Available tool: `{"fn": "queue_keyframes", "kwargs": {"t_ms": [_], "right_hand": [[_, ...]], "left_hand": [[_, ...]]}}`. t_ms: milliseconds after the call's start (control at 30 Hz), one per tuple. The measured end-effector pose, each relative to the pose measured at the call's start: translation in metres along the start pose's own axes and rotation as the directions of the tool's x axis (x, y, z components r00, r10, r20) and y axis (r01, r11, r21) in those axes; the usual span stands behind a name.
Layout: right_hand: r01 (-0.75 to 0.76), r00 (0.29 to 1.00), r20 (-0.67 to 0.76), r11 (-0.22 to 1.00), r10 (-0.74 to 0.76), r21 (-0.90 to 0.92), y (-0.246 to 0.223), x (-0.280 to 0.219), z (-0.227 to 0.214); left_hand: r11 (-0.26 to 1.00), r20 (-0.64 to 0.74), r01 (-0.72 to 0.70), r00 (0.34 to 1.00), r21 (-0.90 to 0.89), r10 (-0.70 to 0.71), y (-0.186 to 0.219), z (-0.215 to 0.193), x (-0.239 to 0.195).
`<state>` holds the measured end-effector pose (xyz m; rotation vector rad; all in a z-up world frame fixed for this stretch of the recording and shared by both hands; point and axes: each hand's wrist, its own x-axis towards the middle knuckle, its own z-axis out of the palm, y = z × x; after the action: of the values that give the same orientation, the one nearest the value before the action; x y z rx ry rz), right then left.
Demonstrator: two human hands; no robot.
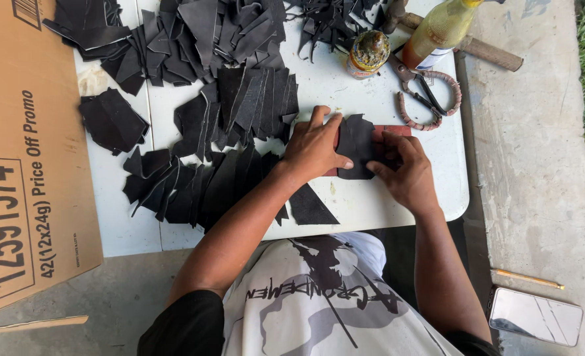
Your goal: The person sorts and stacks irregular black rubber pieces on a white table. They pick up individual pieces from a large pile, align them, and place them into a smaller, organized stack. The person handles the pieces one by one, occasionally adjusting their position before adding them to the stack.
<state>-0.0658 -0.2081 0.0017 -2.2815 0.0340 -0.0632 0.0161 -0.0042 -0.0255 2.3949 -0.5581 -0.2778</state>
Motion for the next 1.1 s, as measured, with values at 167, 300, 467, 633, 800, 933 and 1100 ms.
{"fn": "queue_keyframes", "kwargs": {"t_ms": [167,300,467,633,800,933,1100], "right_hand": [[-0.091,0.996,0.026,0.965,0.087,0.247,0.032,0.005,-0.011],[-0.115,0.991,-0.061,0.990,0.121,0.080,0.034,-0.002,-0.013],[0.128,0.970,-0.096,0.807,-0.223,-0.577,0.009,-0.013,0.015],[-0.254,0.967,-0.031,0.967,0.255,0.014,0.001,-0.009,0.014],[-0.121,0.993,0.064,0.841,0.102,0.528,-0.002,-0.014,0.012],[-0.069,0.995,-0.023,0.829,0.099,0.555,0.005,-0.017,0.036],[0.019,0.999,-0.042,0.908,-0.002,0.417,0.004,-0.010,0.045]], "left_hand": [[0.992,-0.073,-0.070,0.995,-0.102,0.063,-0.002,-0.008,-0.014],[0.994,-0.131,-0.108,0.986,-0.027,0.104,-0.003,-0.001,-0.032],[0.967,-0.266,-0.193,0.936,0.165,0.232,-0.002,0.033,-0.040],[0.823,-0.034,0.105,0.988,-0.558,-0.149,-0.011,0.044,-0.034],[0.421,-0.086,-0.067,0.996,-0.905,-0.027,-0.009,0.037,-0.037],[0.497,-0.108,-0.065,0.992,-0.866,-0.059,-0.002,0.023,-0.049],[0.863,-0.132,0.040,0.984,-0.503,-0.123,0.009,-0.005,-0.059]]}}
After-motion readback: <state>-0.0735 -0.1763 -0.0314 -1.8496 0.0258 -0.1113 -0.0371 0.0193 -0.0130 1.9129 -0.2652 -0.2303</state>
